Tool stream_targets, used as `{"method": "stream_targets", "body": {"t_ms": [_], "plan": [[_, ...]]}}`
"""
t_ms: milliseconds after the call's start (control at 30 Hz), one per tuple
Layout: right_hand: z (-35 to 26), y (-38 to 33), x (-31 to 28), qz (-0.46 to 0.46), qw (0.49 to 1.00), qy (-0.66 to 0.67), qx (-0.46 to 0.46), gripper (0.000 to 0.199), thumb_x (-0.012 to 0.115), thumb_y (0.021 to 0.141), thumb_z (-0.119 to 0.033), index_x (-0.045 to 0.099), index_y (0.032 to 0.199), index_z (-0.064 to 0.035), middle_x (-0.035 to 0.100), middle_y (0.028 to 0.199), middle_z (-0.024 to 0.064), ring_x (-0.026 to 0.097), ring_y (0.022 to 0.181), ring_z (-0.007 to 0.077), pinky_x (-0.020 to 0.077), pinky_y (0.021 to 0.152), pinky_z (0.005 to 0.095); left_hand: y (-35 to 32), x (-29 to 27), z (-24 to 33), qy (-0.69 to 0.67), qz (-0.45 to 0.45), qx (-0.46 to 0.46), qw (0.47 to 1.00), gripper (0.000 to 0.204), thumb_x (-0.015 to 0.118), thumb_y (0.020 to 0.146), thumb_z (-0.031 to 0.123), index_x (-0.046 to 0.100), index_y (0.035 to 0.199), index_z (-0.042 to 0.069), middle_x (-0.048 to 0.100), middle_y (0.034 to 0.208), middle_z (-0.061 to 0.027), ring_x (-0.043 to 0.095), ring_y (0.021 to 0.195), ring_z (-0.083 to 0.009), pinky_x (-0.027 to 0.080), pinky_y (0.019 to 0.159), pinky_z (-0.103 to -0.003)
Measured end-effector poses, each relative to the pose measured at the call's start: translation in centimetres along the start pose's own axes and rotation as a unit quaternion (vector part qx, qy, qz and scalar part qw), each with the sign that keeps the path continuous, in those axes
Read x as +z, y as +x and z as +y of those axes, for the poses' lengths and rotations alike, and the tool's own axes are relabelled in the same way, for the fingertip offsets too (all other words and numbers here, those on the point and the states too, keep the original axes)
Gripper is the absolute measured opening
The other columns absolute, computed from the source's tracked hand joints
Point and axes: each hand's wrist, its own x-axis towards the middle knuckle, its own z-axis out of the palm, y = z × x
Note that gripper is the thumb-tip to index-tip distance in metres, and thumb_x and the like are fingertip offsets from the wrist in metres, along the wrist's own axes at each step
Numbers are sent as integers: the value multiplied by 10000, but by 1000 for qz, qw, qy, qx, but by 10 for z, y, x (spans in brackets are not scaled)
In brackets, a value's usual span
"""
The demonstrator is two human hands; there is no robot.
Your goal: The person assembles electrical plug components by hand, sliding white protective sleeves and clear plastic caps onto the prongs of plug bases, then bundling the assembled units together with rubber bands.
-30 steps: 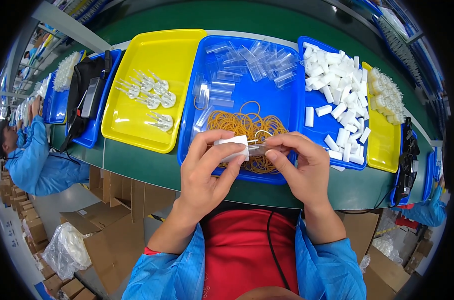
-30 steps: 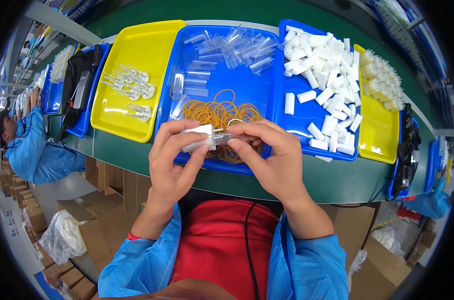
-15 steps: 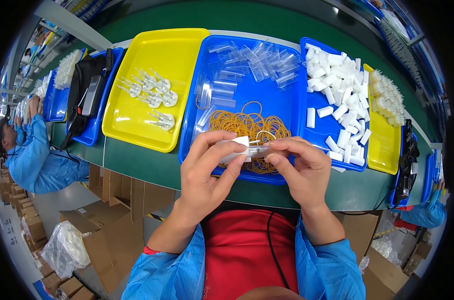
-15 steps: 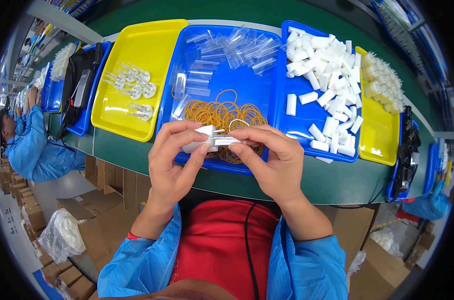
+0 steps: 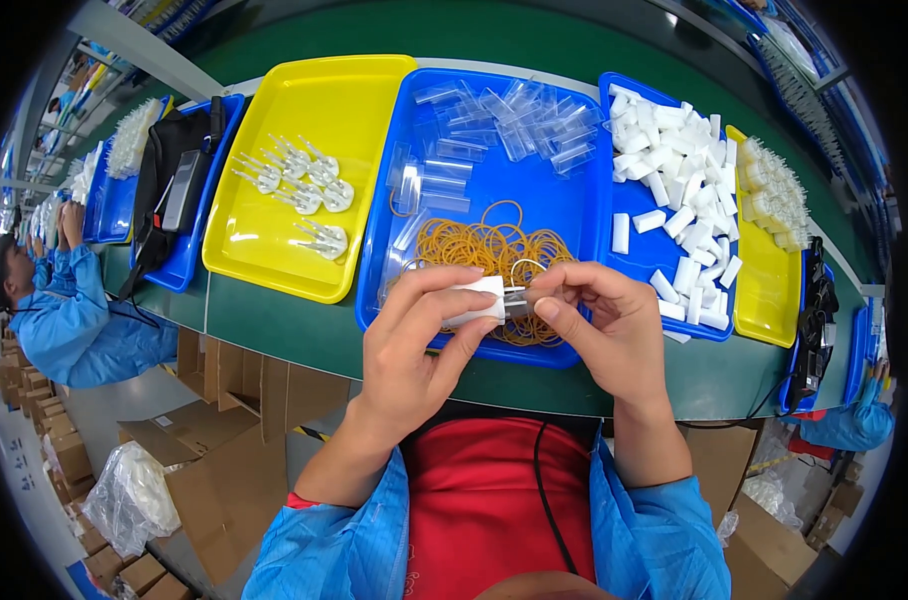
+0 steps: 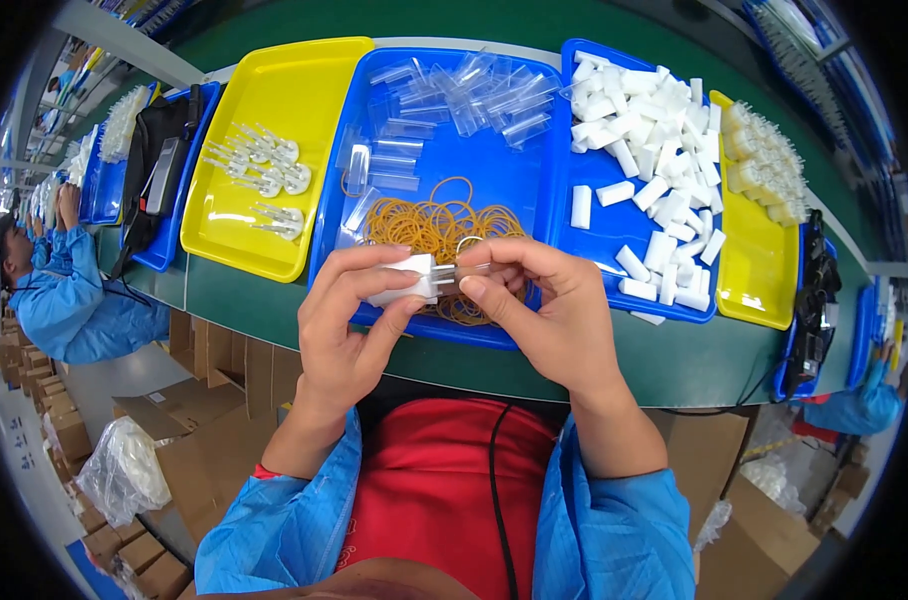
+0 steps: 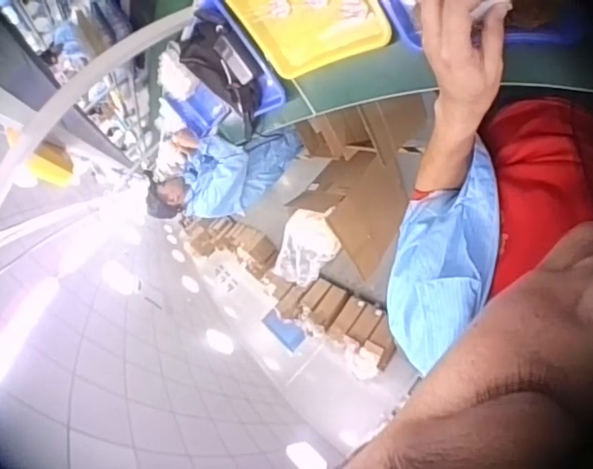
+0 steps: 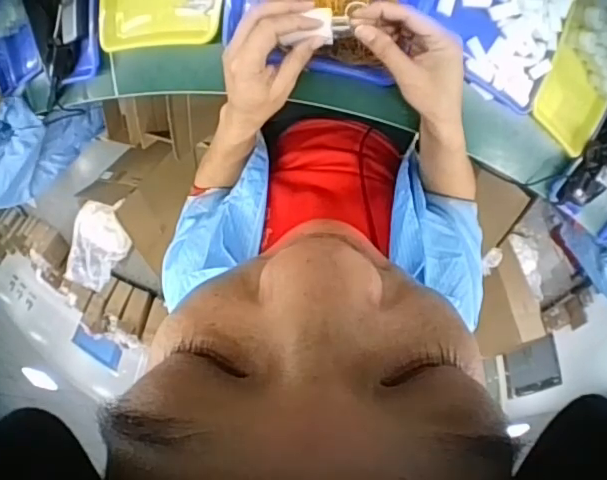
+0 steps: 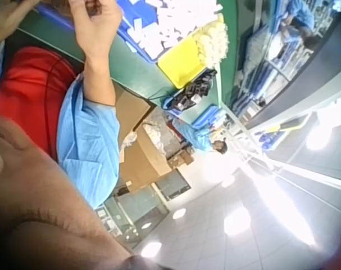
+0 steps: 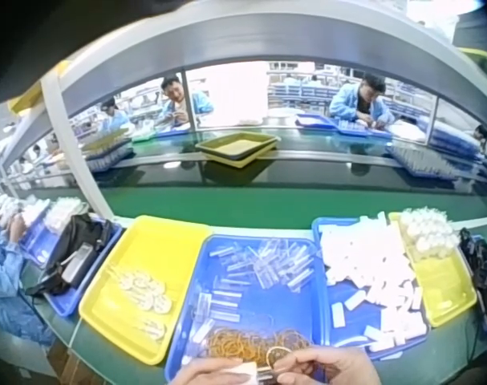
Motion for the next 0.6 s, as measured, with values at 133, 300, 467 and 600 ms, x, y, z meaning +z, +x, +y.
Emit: {"method": "stream_targets", "body": {"t_ms": [133,300,467,600], "plan": [[-2,-1,4,31,986,-134,-98,240,885,953,-62,837,1185,-28,815,1023,70,717,883,125,552,785,269,0,0,1,-14,-1,-23,1000,263,862,939,0,781,1187,29,749,1308,-171,765,1113,-320,626,906,-383],[8,1,6,55,968,-166,-179,473,881,935,-37,744,1388,-22,789,1154,112,726,937,163,561,804,286,-5,1,-2,-73,-21,-66,995,245,723,1016,-72,731,1256,-27,661,1419,-190,716,1243,-259,630,969,-356],[4,-6,14,87,943,-254,-197,962,995,811,-141,507,1629,-5,593,1476,204,686,1174,272,571,939,366,-4,9,3,-189,20,-139,972,309,723,1018,-86,657,1313,-22,582,1415,-155,679,1284,-238,648,1025,-355],[2,-5,35,79,894,-356,-259,1116,1041,714,-208,478,1656,-7,544,1499,221,565,1354,403,513,1079,464,-6,20,0,-217,50,-146,964,331,796,977,-54,662,1276,-6,559,1328,-128,697,1204,-207,703,894,-314]]}}
